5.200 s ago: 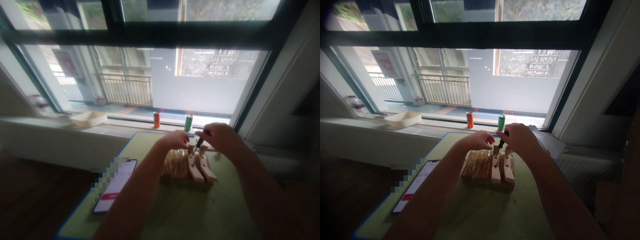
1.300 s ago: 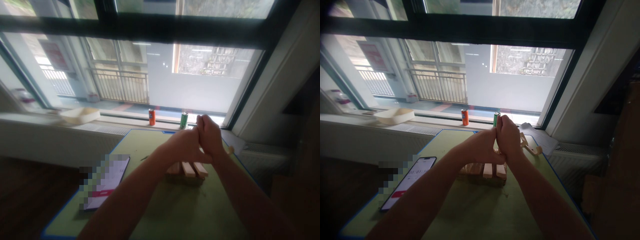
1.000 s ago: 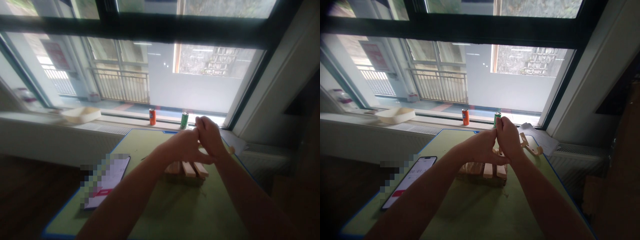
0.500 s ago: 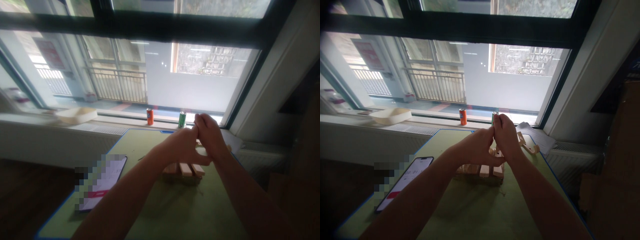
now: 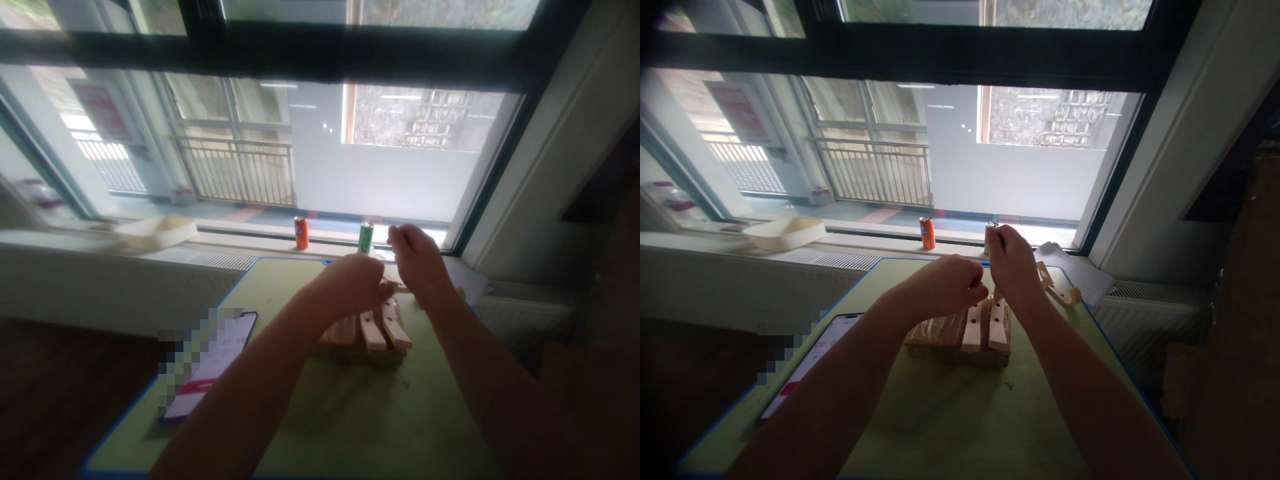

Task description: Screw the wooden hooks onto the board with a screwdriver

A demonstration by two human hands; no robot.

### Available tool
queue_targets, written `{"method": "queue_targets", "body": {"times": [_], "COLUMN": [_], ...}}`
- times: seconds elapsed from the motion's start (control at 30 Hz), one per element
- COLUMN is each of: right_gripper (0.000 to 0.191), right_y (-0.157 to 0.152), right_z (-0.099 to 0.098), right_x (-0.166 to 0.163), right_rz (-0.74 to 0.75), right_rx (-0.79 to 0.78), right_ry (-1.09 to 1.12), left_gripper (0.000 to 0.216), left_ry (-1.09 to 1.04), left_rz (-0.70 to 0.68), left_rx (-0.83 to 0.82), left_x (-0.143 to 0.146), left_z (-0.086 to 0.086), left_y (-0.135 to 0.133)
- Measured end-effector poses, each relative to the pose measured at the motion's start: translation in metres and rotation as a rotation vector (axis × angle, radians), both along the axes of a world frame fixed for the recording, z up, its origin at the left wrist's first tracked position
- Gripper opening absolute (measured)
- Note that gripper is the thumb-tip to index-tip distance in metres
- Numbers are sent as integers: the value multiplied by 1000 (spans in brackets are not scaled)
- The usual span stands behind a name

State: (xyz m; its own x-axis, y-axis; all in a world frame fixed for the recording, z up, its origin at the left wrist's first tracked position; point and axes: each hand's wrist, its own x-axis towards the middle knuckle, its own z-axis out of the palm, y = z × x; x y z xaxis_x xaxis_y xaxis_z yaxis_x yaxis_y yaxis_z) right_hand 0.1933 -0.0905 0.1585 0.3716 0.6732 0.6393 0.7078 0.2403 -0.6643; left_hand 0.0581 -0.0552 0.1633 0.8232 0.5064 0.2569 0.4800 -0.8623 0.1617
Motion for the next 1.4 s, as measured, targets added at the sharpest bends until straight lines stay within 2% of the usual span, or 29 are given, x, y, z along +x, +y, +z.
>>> {"method": "queue_targets", "body": {"times": [0.1, 0.2, 0.3, 0.4, 0.5, 0.6, 0.73, 0.87, 0.93, 1.07, 1.23, 1.4], "right_gripper": [10, 29, 32, 32, 32, 33, 33, 30, 29, 27, 27, 27], "right_y": [1, -3, -8, -8, -3, -2, -9, -16, -17, -18, -26, -30], "right_z": [1, 4, 6, 3, -2, -3, 6, 15, 16, 18, 26, 29], "right_x": [3, 4, 4, 5, 6, 5, 5, 9, 12, 17, 19, 21], "right_rz": [74, 255, 370, 439, 447, 441, 448, 401, 389, 339, 277, 283], "right_rx": [-7, -48, -59, -65, -68, -64, -50, -71, -54, -32, -20, -31], "right_ry": [200, 327, 249, 170, 136, 111, 92, 60, 54, 10, -32, -13], "left_gripper": [61, 77, 76, 68, 62, 57, 44, 25, 25, 26, 36, 32], "left_ry": [278, 446, 471, 516, 544, 522, 436, 309, 299, 222, 11, 7], "left_rz": [55, 88, 83, 46, 2, -26, -33, -142, -185, -216, -164, -174], "left_rx": [-195, -411, -529, -549, -541, -540, -606, -509, -539, -722, -732, -863], "left_x": [-3, 1, 6, 7, 7, 7, 5, -1, -5, -8, -2, 3], "left_z": [-11, -22, -28, -27, -27, -29, -29, -24, -22, -23, -33, -44], "left_y": [11, 21, 27, 28, 27, 26, 37, 51, 55, 59, 64, 68]}}
